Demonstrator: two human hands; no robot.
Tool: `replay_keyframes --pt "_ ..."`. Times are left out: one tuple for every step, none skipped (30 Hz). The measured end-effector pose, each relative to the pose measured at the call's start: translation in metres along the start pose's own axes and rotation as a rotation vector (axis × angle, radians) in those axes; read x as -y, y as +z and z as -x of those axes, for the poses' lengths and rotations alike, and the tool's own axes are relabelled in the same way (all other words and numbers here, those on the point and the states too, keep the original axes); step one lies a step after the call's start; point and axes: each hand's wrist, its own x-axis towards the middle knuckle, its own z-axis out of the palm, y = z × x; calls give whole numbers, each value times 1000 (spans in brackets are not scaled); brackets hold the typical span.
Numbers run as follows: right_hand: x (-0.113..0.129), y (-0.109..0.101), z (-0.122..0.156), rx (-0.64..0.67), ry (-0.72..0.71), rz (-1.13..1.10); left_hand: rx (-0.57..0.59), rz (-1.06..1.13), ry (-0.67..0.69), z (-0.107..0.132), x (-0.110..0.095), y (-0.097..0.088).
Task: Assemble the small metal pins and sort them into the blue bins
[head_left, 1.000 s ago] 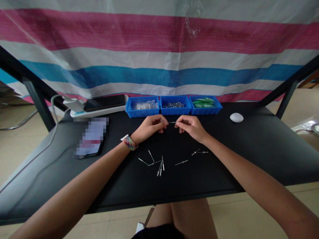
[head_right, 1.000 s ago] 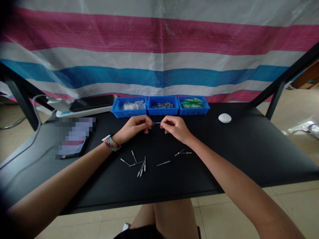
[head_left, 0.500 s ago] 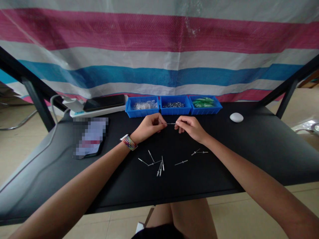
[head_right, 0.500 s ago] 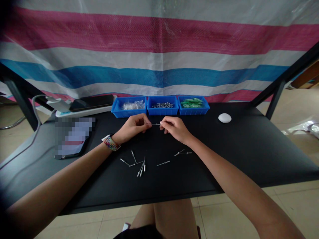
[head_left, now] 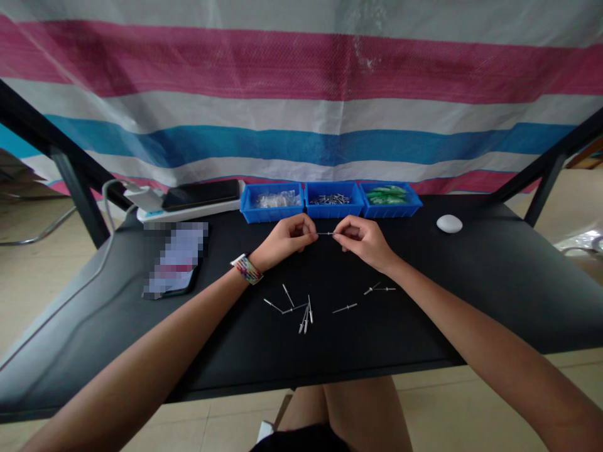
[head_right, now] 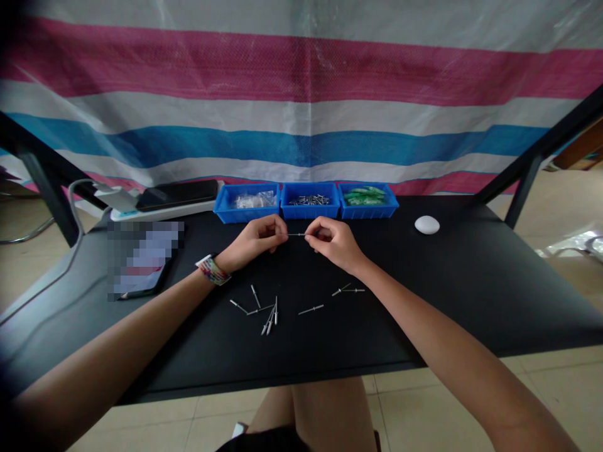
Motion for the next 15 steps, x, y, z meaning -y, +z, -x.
replay_keyframes --pt "0 0 0 -7 -5 5 9 -2 -1 0 0 0" --pt "-1 0 0 -12 -7 12 16 -1 -3 0 -1 0" --pt "-1 0 0 -15 -8 19 21 1 -4 0 -1 0" --pt "-1 -1 0 -18 -8 25 22 4 -6 0 -1 0" --pt "-2 -1 0 -20 -9 30 24 5 -8 -1 0 -1" --pt "-2 -1 0 -23 -11 35 24 6 -10 -1 0 -1" --pt "-2 -1 0 -26 -14 39 24 6 -11 -1 0 -1" --pt "-2 -1 0 -29 -16 42 24 6 -13 -1 1 -1" --pt "-2 -1 1 -32 -18 43 25 6 -14 -1 1 0" --pt "-2 -1 1 -36 -19 45 25 6 -16 -1 1 0" --pt "-3 -1 1 -38 -19 47 26 5 -16 -1 1 0" --pt "-3 -1 1 -41 -18 47 27 3 -14 -1 1 0" --pt "-3 0 0 -43 -19 47 27 0 -12 -1 1 0" --pt "-4 0 0 -43 -17 44 24 -5 -10 -1 1 0" --pt "-5 0 0 -40 -14 40 18 -11 -8 -1 1 0"
